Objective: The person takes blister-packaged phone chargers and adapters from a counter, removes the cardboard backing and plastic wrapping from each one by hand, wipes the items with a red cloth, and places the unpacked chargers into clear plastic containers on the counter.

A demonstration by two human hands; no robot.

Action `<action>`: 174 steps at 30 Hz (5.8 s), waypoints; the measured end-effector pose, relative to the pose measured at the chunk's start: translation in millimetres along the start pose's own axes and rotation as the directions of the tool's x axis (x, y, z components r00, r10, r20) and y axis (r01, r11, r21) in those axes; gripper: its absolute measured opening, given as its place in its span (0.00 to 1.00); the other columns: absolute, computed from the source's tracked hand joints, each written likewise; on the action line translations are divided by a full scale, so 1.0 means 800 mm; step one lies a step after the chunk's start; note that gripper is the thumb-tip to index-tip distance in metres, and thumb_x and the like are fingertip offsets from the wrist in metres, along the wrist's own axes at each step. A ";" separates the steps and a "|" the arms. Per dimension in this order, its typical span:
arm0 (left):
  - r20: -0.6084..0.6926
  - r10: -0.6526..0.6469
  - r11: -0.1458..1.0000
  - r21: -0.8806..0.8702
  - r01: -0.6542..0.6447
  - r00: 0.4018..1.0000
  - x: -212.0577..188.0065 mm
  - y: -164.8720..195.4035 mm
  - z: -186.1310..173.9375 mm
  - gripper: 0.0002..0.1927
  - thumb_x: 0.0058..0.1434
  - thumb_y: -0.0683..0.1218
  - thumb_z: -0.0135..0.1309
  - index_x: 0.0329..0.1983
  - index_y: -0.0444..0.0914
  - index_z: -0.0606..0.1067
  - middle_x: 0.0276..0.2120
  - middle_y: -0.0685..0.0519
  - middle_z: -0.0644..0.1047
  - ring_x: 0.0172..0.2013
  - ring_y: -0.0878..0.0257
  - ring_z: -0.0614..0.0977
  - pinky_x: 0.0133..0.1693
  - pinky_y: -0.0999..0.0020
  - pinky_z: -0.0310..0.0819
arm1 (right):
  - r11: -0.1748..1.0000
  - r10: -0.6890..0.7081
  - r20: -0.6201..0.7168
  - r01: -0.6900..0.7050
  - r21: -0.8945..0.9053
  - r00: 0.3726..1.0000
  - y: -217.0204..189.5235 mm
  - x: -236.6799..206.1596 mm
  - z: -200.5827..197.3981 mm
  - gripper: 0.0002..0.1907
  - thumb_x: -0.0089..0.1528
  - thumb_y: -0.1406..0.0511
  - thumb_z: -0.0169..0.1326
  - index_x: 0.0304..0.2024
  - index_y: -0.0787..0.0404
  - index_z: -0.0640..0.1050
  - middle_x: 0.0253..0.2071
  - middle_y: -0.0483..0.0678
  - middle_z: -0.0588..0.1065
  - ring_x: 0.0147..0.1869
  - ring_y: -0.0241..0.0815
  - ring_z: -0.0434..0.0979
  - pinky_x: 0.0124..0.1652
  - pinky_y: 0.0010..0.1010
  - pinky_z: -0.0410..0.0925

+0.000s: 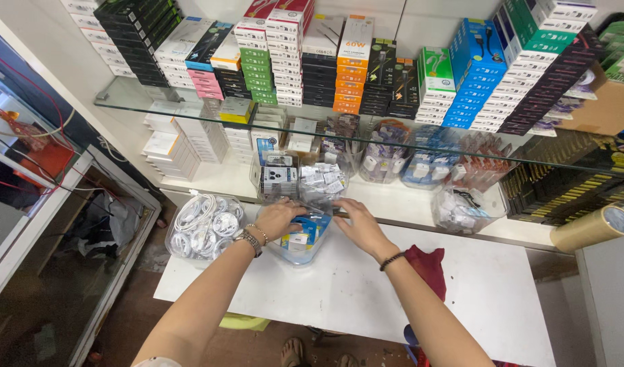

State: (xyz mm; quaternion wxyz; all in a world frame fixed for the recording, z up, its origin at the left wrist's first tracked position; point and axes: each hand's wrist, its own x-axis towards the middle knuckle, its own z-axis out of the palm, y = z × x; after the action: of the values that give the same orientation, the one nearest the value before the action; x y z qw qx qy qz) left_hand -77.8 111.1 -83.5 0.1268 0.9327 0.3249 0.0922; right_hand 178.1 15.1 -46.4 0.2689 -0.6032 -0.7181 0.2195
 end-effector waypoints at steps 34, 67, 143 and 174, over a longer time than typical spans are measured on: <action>-0.420 -0.160 0.910 -0.414 -0.032 0.893 0.043 0.004 -0.208 0.21 0.61 0.46 0.61 0.53 0.32 0.74 0.43 0.40 0.81 0.41 0.53 0.84 0.42 0.61 0.76 | 0.865 -0.044 -0.161 0.118 0.487 0.986 -0.089 0.084 0.007 0.71 0.50 0.55 0.74 0.78 0.59 0.38 0.76 0.62 0.54 0.78 0.54 0.55 0.70 0.40 0.55; -0.274 -0.257 0.909 -0.395 0.135 0.927 0.104 0.143 0.050 0.06 0.63 0.44 0.55 0.42 0.40 0.78 0.37 0.45 0.83 0.39 0.47 0.84 0.42 0.54 0.79 | 0.703 0.706 0.054 -0.690 -0.171 0.706 0.092 -0.155 0.069 0.57 0.53 0.42 0.64 0.76 0.44 0.49 0.78 0.54 0.46 0.81 0.61 0.42 0.67 0.58 0.53; 0.334 -0.034 -0.600 -0.761 0.248 0.942 0.022 0.279 0.044 0.37 0.67 0.44 0.46 0.79 0.47 0.53 0.62 0.43 0.72 0.57 0.47 0.78 0.54 0.47 0.78 | 0.853 0.298 -0.495 0.005 0.521 0.816 0.124 -0.103 -0.087 0.24 0.67 0.61 0.61 0.61 0.67 0.73 0.60 0.59 0.71 0.61 0.51 0.71 0.55 0.40 0.66; 0.424 -0.317 -0.654 -0.746 0.128 0.849 0.046 0.299 0.098 0.25 0.69 0.48 0.46 0.69 0.50 0.61 0.55 0.51 0.77 0.50 0.57 0.81 0.47 0.56 0.76 | 0.577 0.627 -0.280 -0.193 0.794 0.727 0.097 -0.192 -0.088 0.18 0.69 0.58 0.55 0.57 0.61 0.78 0.55 0.53 0.80 0.55 0.42 0.77 0.55 0.34 0.69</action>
State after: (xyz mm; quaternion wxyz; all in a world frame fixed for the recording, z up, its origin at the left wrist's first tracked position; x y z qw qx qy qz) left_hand 110.3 -60.6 -84.0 0.8695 0.1820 0.3123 0.3366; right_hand 302.1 -123.4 -61.2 0.6087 -0.6393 -0.2984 0.3629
